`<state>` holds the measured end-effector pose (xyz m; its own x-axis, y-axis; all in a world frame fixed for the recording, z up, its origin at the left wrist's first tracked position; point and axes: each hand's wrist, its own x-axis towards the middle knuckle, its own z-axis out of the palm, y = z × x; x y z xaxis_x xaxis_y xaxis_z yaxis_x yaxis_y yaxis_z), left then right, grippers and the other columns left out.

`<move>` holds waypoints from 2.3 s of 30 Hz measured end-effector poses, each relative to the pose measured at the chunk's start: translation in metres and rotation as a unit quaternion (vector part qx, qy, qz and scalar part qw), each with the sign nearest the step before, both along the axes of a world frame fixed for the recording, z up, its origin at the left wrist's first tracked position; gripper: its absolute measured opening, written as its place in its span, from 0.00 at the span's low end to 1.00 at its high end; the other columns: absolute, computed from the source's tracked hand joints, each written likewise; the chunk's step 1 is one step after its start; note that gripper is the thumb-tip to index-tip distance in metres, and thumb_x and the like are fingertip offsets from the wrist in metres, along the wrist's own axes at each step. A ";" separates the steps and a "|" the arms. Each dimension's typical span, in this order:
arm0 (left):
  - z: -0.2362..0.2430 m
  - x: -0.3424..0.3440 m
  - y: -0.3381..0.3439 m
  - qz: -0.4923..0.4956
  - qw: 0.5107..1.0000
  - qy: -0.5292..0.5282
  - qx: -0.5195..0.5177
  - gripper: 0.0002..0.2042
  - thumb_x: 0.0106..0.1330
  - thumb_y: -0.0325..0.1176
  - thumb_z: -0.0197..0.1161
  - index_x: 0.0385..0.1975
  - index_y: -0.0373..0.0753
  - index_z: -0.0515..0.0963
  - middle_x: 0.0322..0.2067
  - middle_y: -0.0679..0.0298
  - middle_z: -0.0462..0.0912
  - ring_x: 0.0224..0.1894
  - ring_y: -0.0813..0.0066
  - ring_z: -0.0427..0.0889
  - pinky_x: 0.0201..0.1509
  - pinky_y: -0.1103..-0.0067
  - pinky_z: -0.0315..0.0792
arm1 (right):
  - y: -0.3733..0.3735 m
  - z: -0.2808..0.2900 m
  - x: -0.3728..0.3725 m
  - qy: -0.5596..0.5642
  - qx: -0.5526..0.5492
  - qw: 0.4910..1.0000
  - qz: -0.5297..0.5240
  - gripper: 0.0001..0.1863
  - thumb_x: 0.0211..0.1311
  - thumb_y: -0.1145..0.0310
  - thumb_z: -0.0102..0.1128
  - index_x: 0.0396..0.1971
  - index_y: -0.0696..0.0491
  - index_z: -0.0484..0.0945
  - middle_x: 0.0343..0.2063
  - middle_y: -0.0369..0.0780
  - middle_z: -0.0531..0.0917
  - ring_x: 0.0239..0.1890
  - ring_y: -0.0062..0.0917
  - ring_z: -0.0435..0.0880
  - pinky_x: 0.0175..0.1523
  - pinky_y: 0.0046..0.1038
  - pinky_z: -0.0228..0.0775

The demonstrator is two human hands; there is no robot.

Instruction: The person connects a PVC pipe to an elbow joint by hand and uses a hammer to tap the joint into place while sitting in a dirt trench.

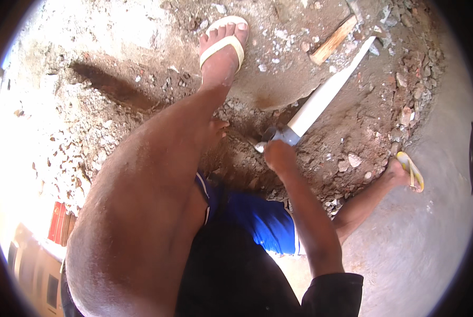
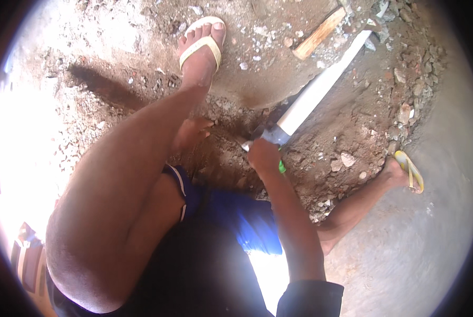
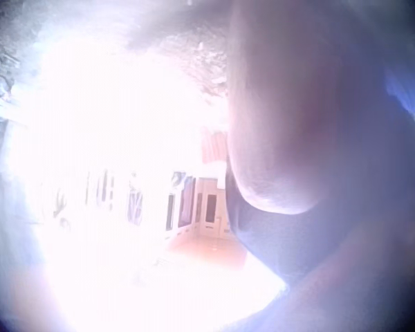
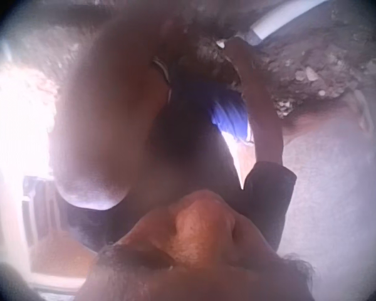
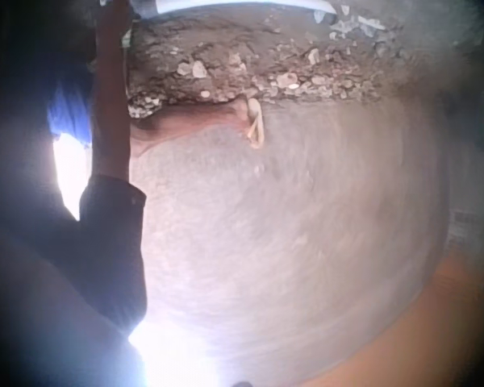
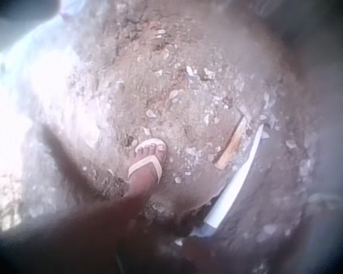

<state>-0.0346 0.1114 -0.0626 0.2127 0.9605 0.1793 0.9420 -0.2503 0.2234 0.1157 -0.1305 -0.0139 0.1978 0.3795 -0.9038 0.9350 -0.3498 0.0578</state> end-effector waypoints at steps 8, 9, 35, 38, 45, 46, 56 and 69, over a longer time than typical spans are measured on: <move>0.002 0.000 -0.005 -0.054 0.998 -0.008 -0.011 0.17 0.75 0.40 0.42 0.50 0.38 0.75 0.53 0.56 0.79 0.53 0.57 0.78 0.56 0.60 0.66 | 0.007 0.047 -0.011 0.013 0.146 0.967 -0.207 0.20 0.69 0.57 0.51 0.46 0.57 0.81 0.42 0.52 0.84 0.47 0.48 0.82 0.52 0.43 0.73; 0.003 -0.002 -0.004 -0.051 0.999 0.003 0.000 0.18 0.76 0.40 0.41 0.50 0.38 0.75 0.53 0.56 0.79 0.53 0.57 0.78 0.56 0.60 0.66 | 0.021 0.048 -0.006 0.021 0.112 0.976 -0.183 0.21 0.69 0.56 0.50 0.47 0.57 0.81 0.43 0.53 0.84 0.48 0.48 0.82 0.52 0.44 0.73; 0.003 0.001 0.001 -0.023 0.998 0.025 -0.044 0.15 0.72 0.37 0.49 0.56 0.43 0.71 0.55 0.60 0.78 0.56 0.60 0.78 0.56 0.59 0.68 | 0.072 0.065 0.042 -0.151 0.100 0.971 0.153 0.17 0.69 0.62 0.51 0.30 0.55 0.86 0.31 0.48 0.86 0.33 0.40 0.87 0.40 0.39 0.79; 0.005 -0.002 -0.003 -0.032 0.998 0.033 -0.036 0.15 0.73 0.38 0.48 0.55 0.43 0.72 0.55 0.60 0.78 0.56 0.60 0.78 0.57 0.58 0.68 | 0.089 0.022 0.040 -0.138 0.104 0.969 0.176 0.16 0.67 0.61 0.54 0.30 0.56 0.86 0.32 0.47 0.86 0.35 0.40 0.87 0.42 0.39 0.79; 0.001 -0.003 -0.003 -0.043 0.999 0.010 -0.014 0.15 0.69 0.35 0.53 0.55 0.45 0.71 0.51 0.61 0.79 0.54 0.62 0.78 0.55 0.59 0.69 | 0.113 0.069 -0.002 0.013 0.086 0.992 0.091 0.14 0.57 0.60 0.67 0.35 0.56 0.86 0.34 0.48 0.86 0.41 0.40 0.86 0.47 0.39 0.77; 0.000 -0.007 -0.002 -0.041 0.999 0.015 -0.005 0.16 0.68 0.34 0.53 0.56 0.45 0.70 0.51 0.62 0.80 0.54 0.62 0.79 0.54 0.59 0.69 | 0.116 0.073 -0.008 0.012 0.100 0.988 0.118 0.13 0.57 0.62 0.66 0.36 0.56 0.86 0.34 0.48 0.86 0.41 0.40 0.86 0.47 0.39 0.77; -0.002 -0.005 -0.003 -0.042 0.999 0.002 0.010 0.14 0.67 0.34 0.56 0.52 0.46 0.73 0.51 0.61 0.79 0.54 0.61 0.78 0.51 0.59 0.70 | 0.118 0.050 0.006 -0.108 0.048 0.979 0.164 0.10 0.56 0.72 0.60 0.36 0.56 0.86 0.40 0.49 0.86 0.45 0.41 0.86 0.50 0.37 0.79; -0.005 0.000 -0.005 -0.050 0.999 -0.015 0.012 0.16 0.65 0.33 0.57 0.53 0.47 0.71 0.50 0.64 0.79 0.51 0.62 0.79 0.52 0.59 0.70 | 0.103 0.039 0.040 -0.010 0.036 0.999 0.018 0.14 0.55 0.62 0.64 0.33 0.59 0.85 0.35 0.52 0.85 0.40 0.45 0.86 0.48 0.40 0.78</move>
<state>-0.0348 0.1061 -0.0680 0.3017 0.9300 0.2099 0.9047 -0.3487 0.2446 0.1557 -0.0272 0.0247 0.2006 0.4500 -0.8702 0.9457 -0.3208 0.0521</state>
